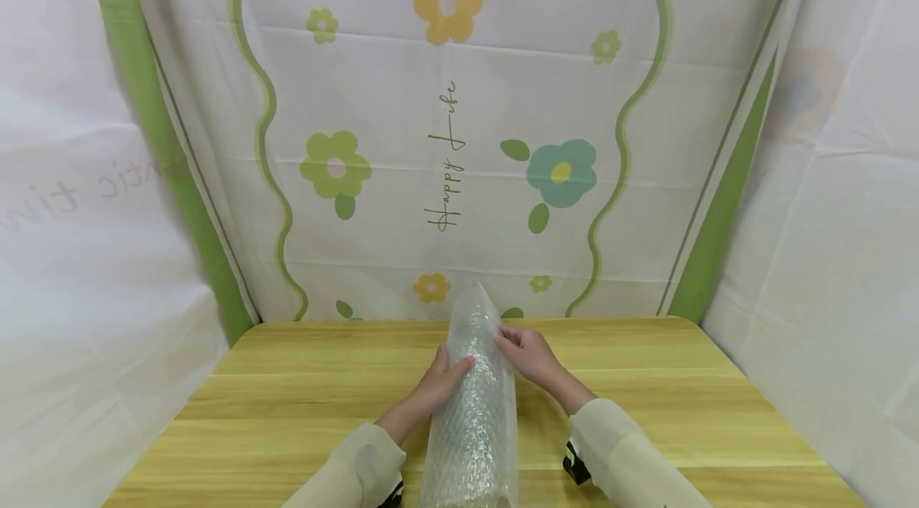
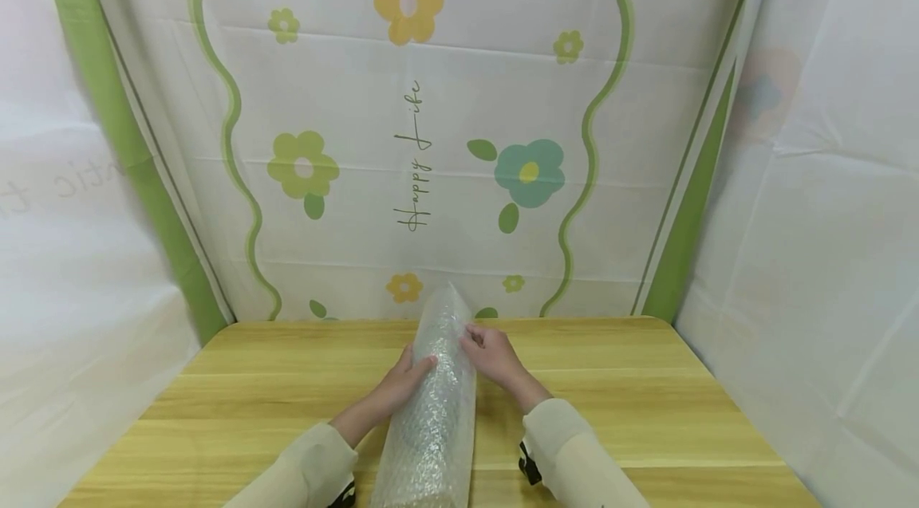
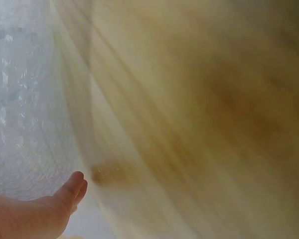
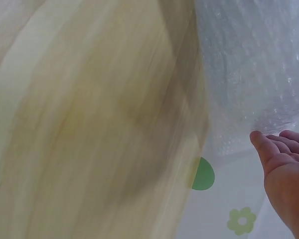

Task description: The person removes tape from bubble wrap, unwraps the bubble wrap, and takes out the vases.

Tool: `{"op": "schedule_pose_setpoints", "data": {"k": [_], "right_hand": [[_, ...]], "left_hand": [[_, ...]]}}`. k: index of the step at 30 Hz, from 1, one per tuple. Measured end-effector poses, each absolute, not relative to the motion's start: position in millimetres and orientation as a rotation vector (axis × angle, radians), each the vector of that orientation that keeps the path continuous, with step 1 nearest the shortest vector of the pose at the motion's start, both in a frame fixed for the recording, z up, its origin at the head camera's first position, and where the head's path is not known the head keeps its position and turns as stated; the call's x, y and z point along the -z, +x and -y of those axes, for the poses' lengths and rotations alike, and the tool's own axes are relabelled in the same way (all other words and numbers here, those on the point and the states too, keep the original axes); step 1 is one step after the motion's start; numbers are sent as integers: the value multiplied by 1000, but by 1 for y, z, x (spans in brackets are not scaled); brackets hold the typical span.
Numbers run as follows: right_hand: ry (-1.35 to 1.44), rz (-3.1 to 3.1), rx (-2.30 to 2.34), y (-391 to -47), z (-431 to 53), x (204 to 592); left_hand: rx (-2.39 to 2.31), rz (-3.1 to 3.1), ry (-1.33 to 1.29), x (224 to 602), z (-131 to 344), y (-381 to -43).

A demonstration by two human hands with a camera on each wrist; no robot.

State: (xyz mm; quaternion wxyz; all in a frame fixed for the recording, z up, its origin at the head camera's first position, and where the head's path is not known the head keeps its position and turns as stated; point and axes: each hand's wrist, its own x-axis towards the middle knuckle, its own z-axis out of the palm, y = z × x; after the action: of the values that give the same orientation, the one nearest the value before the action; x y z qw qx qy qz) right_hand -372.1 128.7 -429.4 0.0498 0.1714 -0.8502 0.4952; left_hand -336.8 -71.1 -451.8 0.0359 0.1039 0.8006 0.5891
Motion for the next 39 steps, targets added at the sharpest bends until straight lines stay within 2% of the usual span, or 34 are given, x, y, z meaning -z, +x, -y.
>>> {"op": "schedule_pose_setpoints", "data": {"k": [23,39], "right_hand": [[464,2551,-1554,-378,-127,434],[401,2568,-1509,-396,-119,423]], "left_hand": [[-1795,-2469,273,451,70,-335],[-1804,-2472,269,453,73,-336]]}}
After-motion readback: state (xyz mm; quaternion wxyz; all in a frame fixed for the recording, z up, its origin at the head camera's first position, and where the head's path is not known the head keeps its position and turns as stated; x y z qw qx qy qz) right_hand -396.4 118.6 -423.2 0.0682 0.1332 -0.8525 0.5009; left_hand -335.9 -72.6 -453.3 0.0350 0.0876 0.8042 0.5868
